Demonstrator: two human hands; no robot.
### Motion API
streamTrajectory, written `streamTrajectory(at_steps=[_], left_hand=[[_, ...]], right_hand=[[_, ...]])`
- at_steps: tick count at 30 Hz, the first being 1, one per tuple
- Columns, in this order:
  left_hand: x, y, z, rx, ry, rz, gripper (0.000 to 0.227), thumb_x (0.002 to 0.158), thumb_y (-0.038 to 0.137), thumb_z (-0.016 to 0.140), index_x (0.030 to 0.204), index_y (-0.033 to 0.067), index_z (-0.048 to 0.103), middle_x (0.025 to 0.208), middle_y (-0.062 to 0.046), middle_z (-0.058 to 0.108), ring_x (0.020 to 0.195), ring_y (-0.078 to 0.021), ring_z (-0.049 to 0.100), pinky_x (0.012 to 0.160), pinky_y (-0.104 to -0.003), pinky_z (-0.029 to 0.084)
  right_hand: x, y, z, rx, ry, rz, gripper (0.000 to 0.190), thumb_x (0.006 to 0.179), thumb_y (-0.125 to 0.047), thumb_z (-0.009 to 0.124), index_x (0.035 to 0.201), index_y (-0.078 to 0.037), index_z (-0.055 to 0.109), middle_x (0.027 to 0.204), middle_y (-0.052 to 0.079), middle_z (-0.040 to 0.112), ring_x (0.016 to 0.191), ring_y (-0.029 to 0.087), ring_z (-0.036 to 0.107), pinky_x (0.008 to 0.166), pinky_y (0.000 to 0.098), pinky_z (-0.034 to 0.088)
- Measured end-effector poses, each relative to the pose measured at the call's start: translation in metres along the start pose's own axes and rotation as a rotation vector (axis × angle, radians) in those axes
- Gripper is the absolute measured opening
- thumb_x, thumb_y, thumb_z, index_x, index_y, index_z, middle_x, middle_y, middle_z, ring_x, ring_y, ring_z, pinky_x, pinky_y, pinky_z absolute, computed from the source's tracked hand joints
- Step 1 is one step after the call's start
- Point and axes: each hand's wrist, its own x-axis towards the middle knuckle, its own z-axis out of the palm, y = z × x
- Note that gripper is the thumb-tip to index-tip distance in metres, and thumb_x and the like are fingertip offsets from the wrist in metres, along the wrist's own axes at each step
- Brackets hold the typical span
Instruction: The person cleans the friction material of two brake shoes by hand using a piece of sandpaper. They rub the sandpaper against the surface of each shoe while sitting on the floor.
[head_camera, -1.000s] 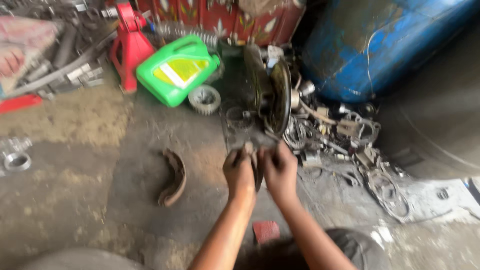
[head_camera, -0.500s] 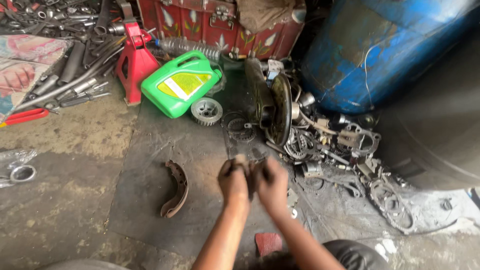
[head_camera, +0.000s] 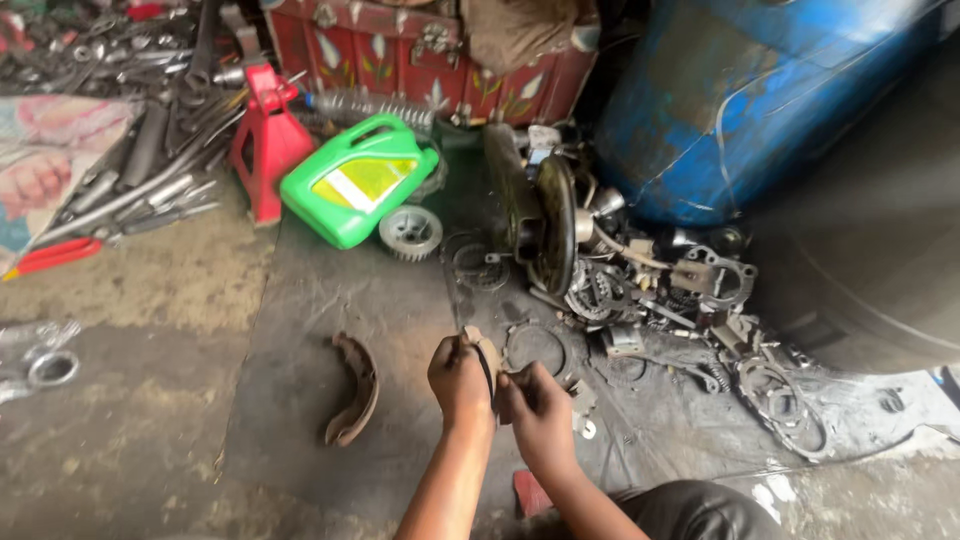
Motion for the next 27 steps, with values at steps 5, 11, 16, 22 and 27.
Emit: streamTrajectory(at_steps=[5,11,16,22,27], left_hand=[[-0.017,-0.013,-0.008,-0.05,-0.049,-0.053,0.028,0.102,0.015,0.062,0.079,0.0033,0.052,0.068,-0.003,0.05,0.058,-0.0145,0.042,0.048,-0.033,0.036],[-0.009,-0.012,-0.01,0.007,-0.015,0.063,0.019,0.099,0.009,0.06,0.081,0.0029,0.066,0.076,0.0,0.061,0.068,-0.0085,0.053,0.061,-0.026,0.047],[-0.016,-0.007,-0.005,-0.111,-0.004,-0.16,0.025,0.102,0.011,0.054,0.078,0.0028,0.058,0.065,-0.008,0.054,0.055,-0.0185,0.046,0.05,-0.035,0.038],[-0.014,-0.012,0.0,-0.031,-0.069,0.014,0.021,0.101,0.006,0.053,0.082,0.0018,0.061,0.071,-0.002,0.059,0.062,-0.0107,0.052,0.056,-0.03,0.044],[-0.012,-0.001,-0.001,-0.089,-0.095,-0.084,0.023,0.1,0.008,0.051,0.08,0.0017,0.06,0.061,-0.006,0.054,0.052,-0.0161,0.048,0.048,-0.033,0.039]], right_hand=[[0.008,0.02,-0.013,0.022,0.064,-0.144,0.028,0.097,-0.005,0.066,0.077,-0.004,0.047,0.064,0.001,0.054,0.061,0.006,0.05,0.053,0.0264,0.048],[0.024,0.007,0.003,0.089,0.079,-0.057,0.027,0.094,-0.008,0.069,0.075,-0.004,0.051,0.062,0.002,0.056,0.057,0.008,0.049,0.05,0.0273,0.042],[0.016,0.021,-0.003,-0.012,0.095,-0.203,0.026,0.094,-0.008,0.07,0.078,-0.003,0.05,0.068,0.0,0.051,0.067,0.005,0.046,0.057,0.0255,0.042],[0.036,0.012,-0.006,-0.072,0.077,-0.202,0.028,0.096,-0.008,0.071,0.077,-0.002,0.051,0.066,0.0,0.051,0.065,0.006,0.043,0.054,0.0264,0.039],[0.001,-0.003,0.001,0.087,0.004,-0.007,0.015,0.089,-0.005,0.071,0.077,-0.003,0.062,0.066,-0.002,0.062,0.062,0.005,0.054,0.056,0.0239,0.048]])
